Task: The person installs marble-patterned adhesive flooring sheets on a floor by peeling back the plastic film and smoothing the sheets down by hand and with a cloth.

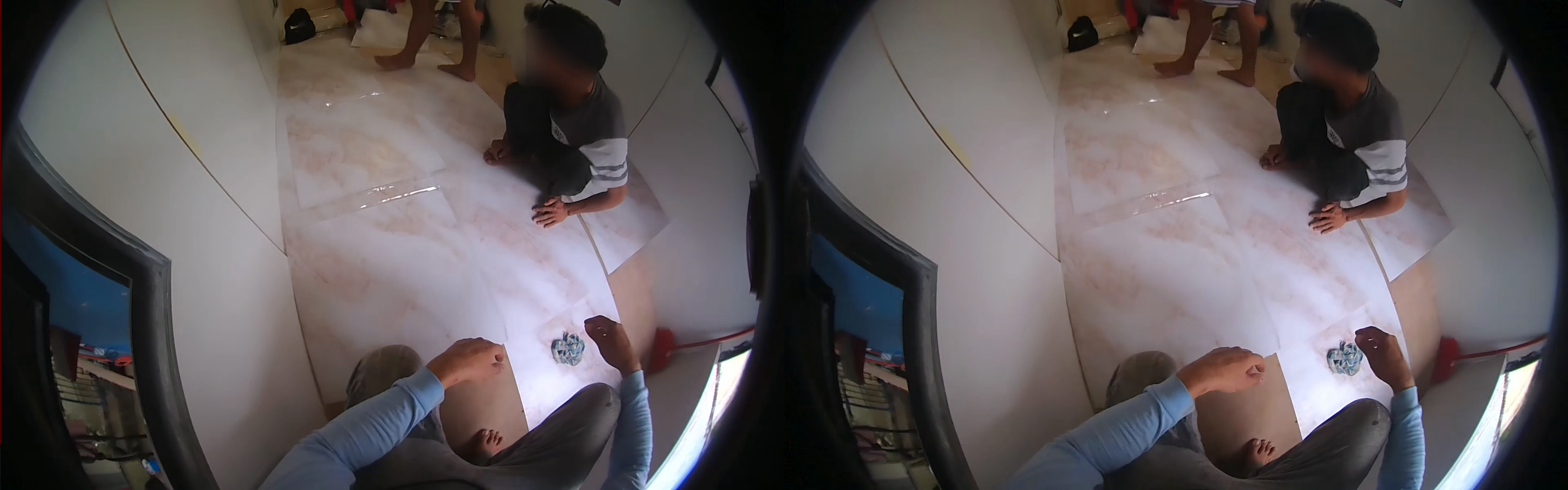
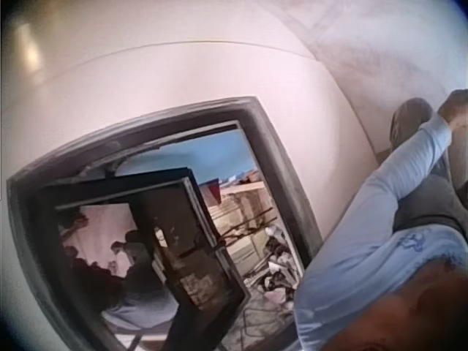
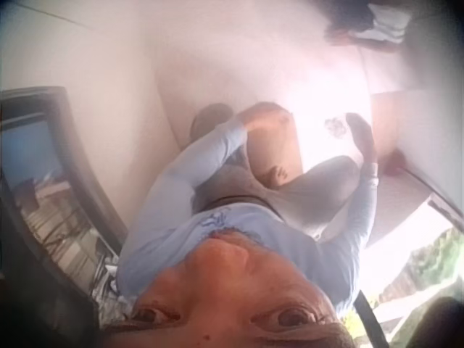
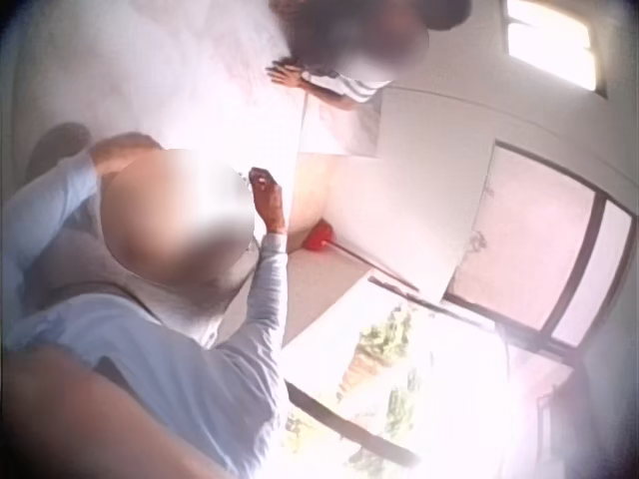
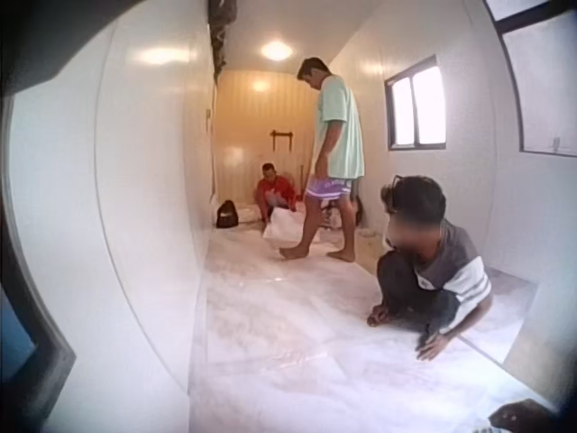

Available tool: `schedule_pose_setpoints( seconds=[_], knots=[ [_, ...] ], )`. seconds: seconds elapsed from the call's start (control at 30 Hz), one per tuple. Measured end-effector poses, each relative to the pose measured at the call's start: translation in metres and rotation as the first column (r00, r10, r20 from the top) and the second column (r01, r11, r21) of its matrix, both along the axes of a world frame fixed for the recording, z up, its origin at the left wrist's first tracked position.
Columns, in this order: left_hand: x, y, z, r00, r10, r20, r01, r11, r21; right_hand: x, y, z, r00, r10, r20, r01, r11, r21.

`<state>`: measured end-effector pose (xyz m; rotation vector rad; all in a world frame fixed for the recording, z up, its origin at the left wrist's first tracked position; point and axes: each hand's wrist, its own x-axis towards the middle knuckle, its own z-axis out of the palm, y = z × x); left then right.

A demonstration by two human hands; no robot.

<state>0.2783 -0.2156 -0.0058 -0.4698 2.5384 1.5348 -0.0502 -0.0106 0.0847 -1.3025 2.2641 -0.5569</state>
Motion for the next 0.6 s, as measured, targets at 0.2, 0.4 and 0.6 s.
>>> schedule_pose_setpoints(
  seconds=[0.2,0.4,0.6],
  knots=[
    [-0.015,-0.015,-0.011,0.998,-0.049,0.047,0.050,0.999,-0.014,0.146,-0.058,0.172,0.892,0.291,-0.345,-0.303,0.953,0.022],
    [-0.005,-0.017,-0.014,0.996,0.011,0.083,-0.008,0.999,-0.037,0.181,-0.091,0.172,0.873,0.469,-0.136,-0.477,0.878,-0.030],
    [0.017,-0.017,-0.014,0.998,0.061,0.032,-0.060,0.998,-0.033,0.151,-0.067,0.082,0.795,0.600,0.094,-0.595,0.739,0.315]
  ],
)
